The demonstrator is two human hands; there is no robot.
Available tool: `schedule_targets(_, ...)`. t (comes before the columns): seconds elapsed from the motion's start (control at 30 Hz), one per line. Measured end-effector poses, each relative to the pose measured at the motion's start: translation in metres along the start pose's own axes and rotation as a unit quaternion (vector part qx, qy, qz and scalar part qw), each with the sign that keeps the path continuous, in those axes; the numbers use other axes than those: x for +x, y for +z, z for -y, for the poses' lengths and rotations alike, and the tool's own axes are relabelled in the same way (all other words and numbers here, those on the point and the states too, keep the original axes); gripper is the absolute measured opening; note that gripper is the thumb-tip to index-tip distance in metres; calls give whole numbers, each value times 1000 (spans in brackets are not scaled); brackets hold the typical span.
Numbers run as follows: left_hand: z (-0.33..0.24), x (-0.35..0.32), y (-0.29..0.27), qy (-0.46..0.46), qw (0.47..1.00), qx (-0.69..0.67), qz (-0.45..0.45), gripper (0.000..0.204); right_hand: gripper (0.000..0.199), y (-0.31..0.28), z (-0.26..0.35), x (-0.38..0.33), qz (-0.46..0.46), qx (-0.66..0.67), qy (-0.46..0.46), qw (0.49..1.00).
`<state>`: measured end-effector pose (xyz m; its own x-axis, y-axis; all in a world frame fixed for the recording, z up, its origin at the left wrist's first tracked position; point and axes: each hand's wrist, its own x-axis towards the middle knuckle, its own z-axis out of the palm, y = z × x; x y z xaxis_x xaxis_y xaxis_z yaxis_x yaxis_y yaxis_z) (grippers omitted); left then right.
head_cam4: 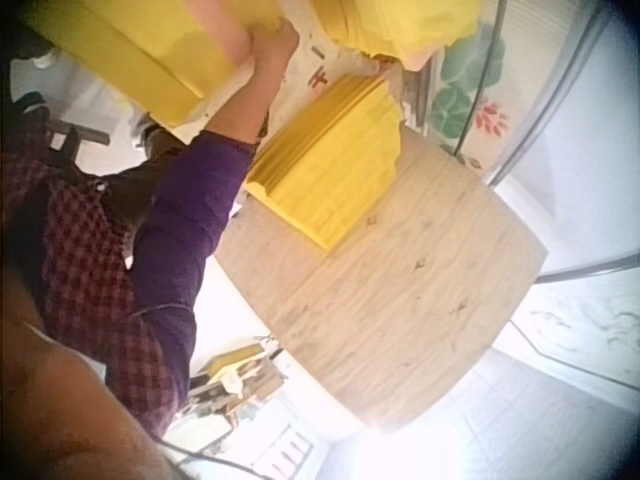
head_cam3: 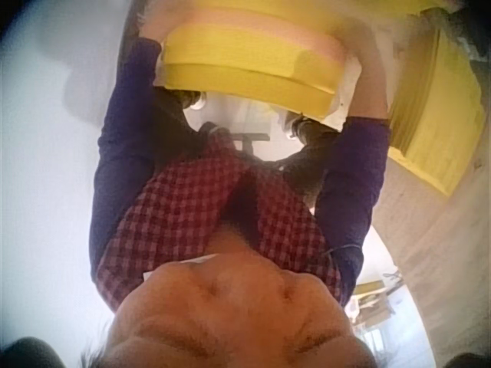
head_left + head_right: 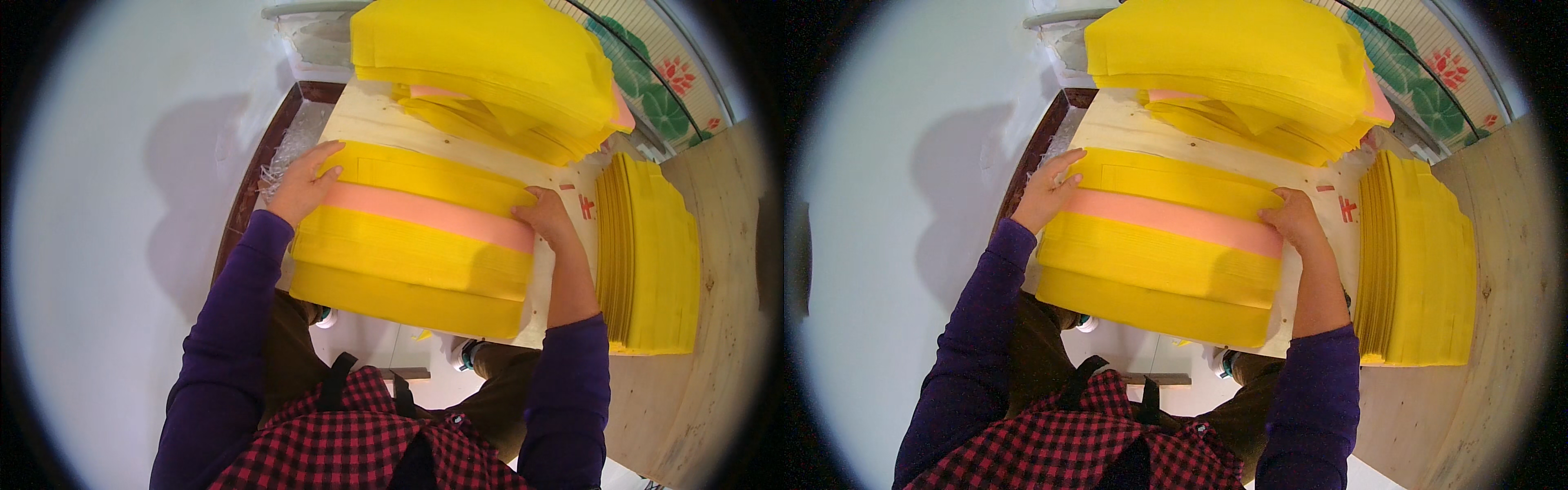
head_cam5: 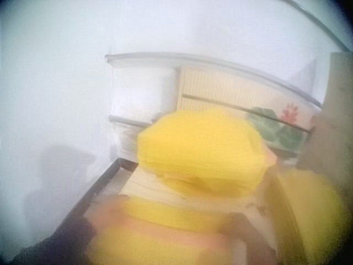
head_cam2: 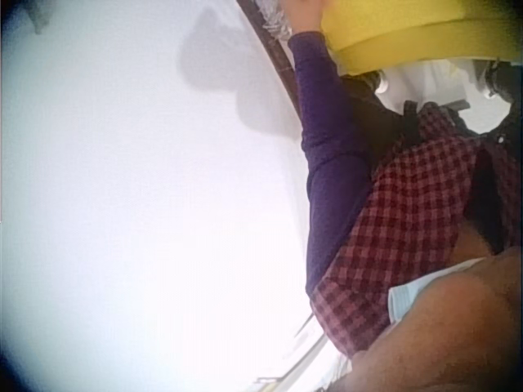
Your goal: The person folds multiple yellow fabric sheets on a table, aligning edges and pressing creases. They stack the folded pieces and continue folding additional sheets from a nearby pile.
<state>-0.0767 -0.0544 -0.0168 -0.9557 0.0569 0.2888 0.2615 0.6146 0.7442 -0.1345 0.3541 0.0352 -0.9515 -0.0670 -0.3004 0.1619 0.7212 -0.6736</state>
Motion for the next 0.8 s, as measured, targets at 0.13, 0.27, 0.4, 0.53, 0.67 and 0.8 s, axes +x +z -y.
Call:
schedule_targets(0.13,-10,0,-1,24,999,34,-15,46,39,6,-9,-9,-19,25,-38,999)
schedule_targets(0.27,-31,-3,-2,14,999,42,-10,59,30,27,-35,-29,-94,128,-163,974)
schedule_targets(0.4,-49,-1,-2,84,980,178,40,65,33,35,-52,-39,-134,66,-348,926)
schedule_targets(0.53,-56,0,5,98,962,231,103,64,36,34,-55,-44,-149,12,-400,904)
schedule_targets(0.67,-53,-1,13,130,955,245,109,57,36,34,-54,-45,-153,5,-405,901)
schedule_targets(0.8,-46,0,17,196,947,238,89,37,34,36,-56,-44,-155,0,-416,896)
